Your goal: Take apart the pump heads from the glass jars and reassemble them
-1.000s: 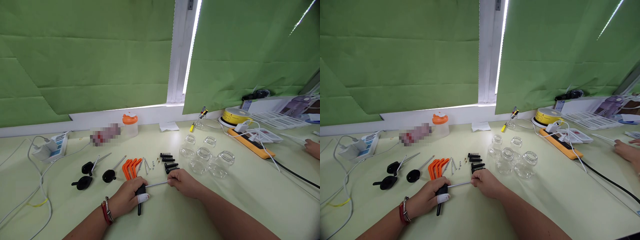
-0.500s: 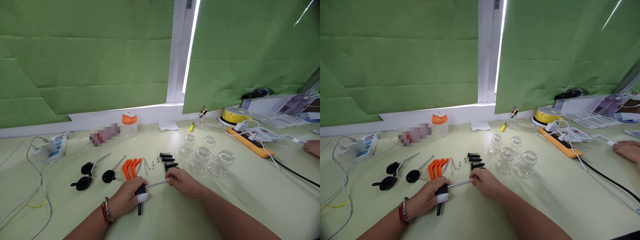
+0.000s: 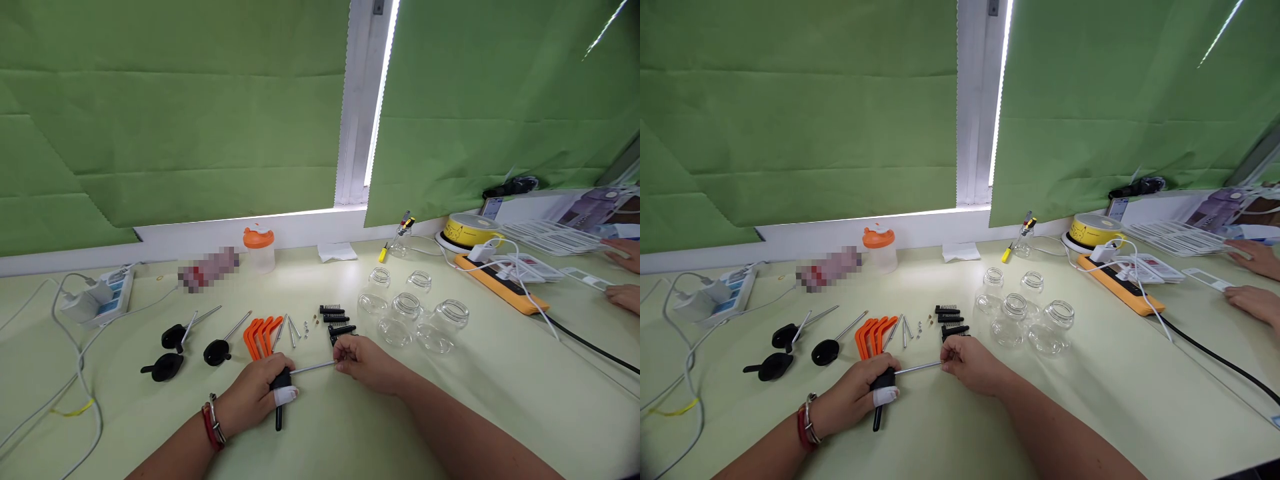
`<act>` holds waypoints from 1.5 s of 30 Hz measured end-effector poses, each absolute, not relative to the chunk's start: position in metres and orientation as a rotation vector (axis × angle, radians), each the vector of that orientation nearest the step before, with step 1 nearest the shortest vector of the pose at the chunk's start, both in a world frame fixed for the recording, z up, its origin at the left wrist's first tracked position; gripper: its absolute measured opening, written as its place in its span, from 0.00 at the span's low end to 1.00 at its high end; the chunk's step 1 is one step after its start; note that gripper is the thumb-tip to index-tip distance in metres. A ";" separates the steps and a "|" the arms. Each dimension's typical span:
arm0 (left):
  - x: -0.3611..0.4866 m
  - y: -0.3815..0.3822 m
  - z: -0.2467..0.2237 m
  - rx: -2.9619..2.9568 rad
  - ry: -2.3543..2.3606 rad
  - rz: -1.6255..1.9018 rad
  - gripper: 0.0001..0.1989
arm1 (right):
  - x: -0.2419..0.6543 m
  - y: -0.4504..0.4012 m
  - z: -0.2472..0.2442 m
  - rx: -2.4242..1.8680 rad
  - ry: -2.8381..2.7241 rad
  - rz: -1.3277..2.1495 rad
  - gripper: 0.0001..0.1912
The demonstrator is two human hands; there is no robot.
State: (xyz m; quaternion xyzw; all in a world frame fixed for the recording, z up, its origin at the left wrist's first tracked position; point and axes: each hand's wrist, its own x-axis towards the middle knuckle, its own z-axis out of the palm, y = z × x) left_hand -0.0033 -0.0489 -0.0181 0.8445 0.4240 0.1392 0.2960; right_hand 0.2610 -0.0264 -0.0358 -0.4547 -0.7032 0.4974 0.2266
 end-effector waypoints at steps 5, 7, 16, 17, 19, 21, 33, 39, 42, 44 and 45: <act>-0.003 -0.048 -0.018 2.246 1.132 0.371 0.10 | 0.261 -0.027 -0.035 -1.266 -1.933 1.387 0.02; -0.003 -0.048 -0.018 2.244 1.136 0.367 0.11 | 0.261 -0.027 -0.035 -1.267 -1.927 1.396 0.02; -0.004 -0.049 -0.019 2.217 1.138 0.380 0.10 | 0.260 -0.028 -0.031 -1.312 -1.918 1.427 0.02; -0.005 -0.049 -0.019 2.215 1.142 0.377 0.11 | 0.260 -0.028 -0.030 -1.317 -1.916 1.429 0.02; -0.005 -0.049 -0.019 2.214 1.148 0.367 0.11 | 0.259 -0.029 -0.029 -1.318 -1.920 1.425 0.03; -0.004 -0.049 -0.018 2.214 1.150 0.366 0.11 | 0.259 -0.029 -0.029 -1.313 -1.933 1.418 0.04; -0.003 -0.049 -0.017 2.221 1.146 0.345 0.10 | 0.263 -0.024 -0.037 -1.189 -1.852 1.492 0.09; -0.003 -0.048 -0.016 2.215 1.142 0.340 0.10 | 0.264 -0.024 -0.037 -1.173 -1.868 1.468 0.05; -0.003 -0.048 -0.017 2.214 1.140 0.342 0.10 | 0.264 -0.025 -0.038 -1.173 -1.899 1.470 0.02; -0.004 -0.049 -0.018 2.211 1.145 0.343 0.11 | 0.264 -0.025 -0.038 -1.179 -1.909 1.468 0.02; -0.004 -0.049 -0.018 2.210 1.146 0.343 0.11 | 0.264 -0.025 -0.038 -1.186 -1.914 1.467 0.02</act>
